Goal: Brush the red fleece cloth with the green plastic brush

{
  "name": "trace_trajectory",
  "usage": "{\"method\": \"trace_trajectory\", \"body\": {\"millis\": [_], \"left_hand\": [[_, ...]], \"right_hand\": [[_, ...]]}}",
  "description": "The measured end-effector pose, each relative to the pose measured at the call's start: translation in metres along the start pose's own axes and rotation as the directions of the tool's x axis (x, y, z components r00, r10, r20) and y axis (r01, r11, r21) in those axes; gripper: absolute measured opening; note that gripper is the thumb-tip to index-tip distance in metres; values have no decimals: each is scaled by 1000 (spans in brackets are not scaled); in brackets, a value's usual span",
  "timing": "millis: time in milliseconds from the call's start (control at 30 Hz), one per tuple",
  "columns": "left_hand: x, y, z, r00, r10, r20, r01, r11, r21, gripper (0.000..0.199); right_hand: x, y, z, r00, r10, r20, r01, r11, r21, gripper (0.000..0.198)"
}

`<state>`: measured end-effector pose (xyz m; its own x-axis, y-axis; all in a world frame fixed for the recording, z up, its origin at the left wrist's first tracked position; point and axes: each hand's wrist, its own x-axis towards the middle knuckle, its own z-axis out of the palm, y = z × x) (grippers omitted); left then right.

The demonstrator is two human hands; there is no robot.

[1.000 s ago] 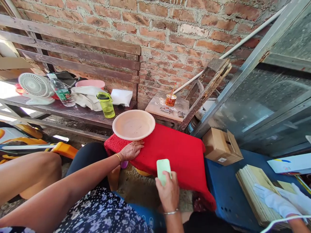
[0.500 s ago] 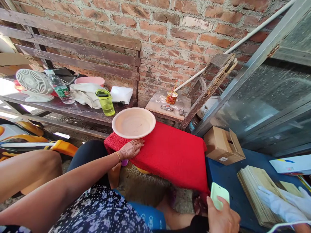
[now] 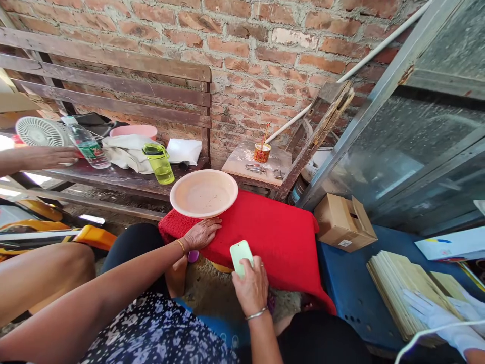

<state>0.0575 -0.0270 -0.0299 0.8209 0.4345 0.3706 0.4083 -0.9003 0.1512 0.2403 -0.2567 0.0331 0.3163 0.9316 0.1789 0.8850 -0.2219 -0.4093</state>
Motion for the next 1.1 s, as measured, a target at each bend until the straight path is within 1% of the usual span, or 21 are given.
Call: {"method": "trace_trajectory", "body": {"millis": [67,133,233,300,333,367,433,533,600,667,733,767,833,867,900,933,967,1000,1033,1067,1100], "left_hand": [[1,0,2,1000,-9,11,9,1000,3,35],[2,1,3,999,-18,31,18,1000,2,34],[4,3,1,998,-23,59,23,1000,0,33],[5,4,-1,997,-32,68,32,999,-1,33],[5,5,-2,997,-35,69,35,999,-3,33],[6,6,-3,997,-37,66,37,999,-6,33],[6,8,-5,998,-33,54,34,999,-16,32],[5,9,-6,999,-25,32,25,999,-21,31],[5,9,-5,999,-22,24,22,1000,-20,31],[5,8,-3,1000,-21,17,21,1000,-15,32],[4,6,0,1000,-14,10,14,1000,-8,32],[3,6,1,1000,-10,8,10,1000,-7,32],[2,4,4,1000,-4,3,4,1000,-8,32],[2,4,4,1000,-4,1,4,1000,-10,32],[2,4,5,1000,-6,0,6,1000,-14,32],[1,4,5,1000,-9,1,9,1000,-19,32],[1,4,4,1000,-14,2,14,1000,-26,32],[1,5,3,1000,-21,3,21,999,-32,33],[2,5,2,1000,-29,4,29,999,-38,33],[2,6,1,999,-36,7,36,998,-42,33],[2,6,0,999,-40,12,41,998,-45,33]], "right_hand": [[-5,31,-12,997,77,-26,-77,997,-19,23],[-15,73,-28,970,216,-107,-221,975,-32,32],[-26,127,-51,861,447,-242,-460,888,4,51],[-26,143,-58,798,538,-272,-544,837,60,59],[-23,142,-57,789,549,-277,-549,831,84,61],[-18,136,-54,798,535,-277,-528,843,104,61],[-4,113,-40,860,438,-261,-417,899,136,60],[25,63,-8,965,182,-189,-155,976,151,49],[44,31,13,992,18,-127,-2,991,131,38],[60,12,28,995,-69,-77,77,992,102,30],[71,13,31,996,-72,-53,77,993,94,29],[75,23,28,997,-49,-51,54,994,98,30],[74,59,13,996,48,-75,-39,992,116,34],[71,84,2,987,130,-95,-118,986,122,38],[65,110,-12,967,225,-122,-210,970,125,41],[58,136,-26,923,359,-138,-344,931,118,44],[50,159,-39,847,507,-158,-499,862,90,46],[43,177,-51,751,630,-196,-632,773,61,48],[37,189,-60,665,707,-240,-720,692,46,49],[33,194,-65,617,733,-285,-754,655,50,51],[32,193,-66,614,720,-324,-744,665,69,52]]}}
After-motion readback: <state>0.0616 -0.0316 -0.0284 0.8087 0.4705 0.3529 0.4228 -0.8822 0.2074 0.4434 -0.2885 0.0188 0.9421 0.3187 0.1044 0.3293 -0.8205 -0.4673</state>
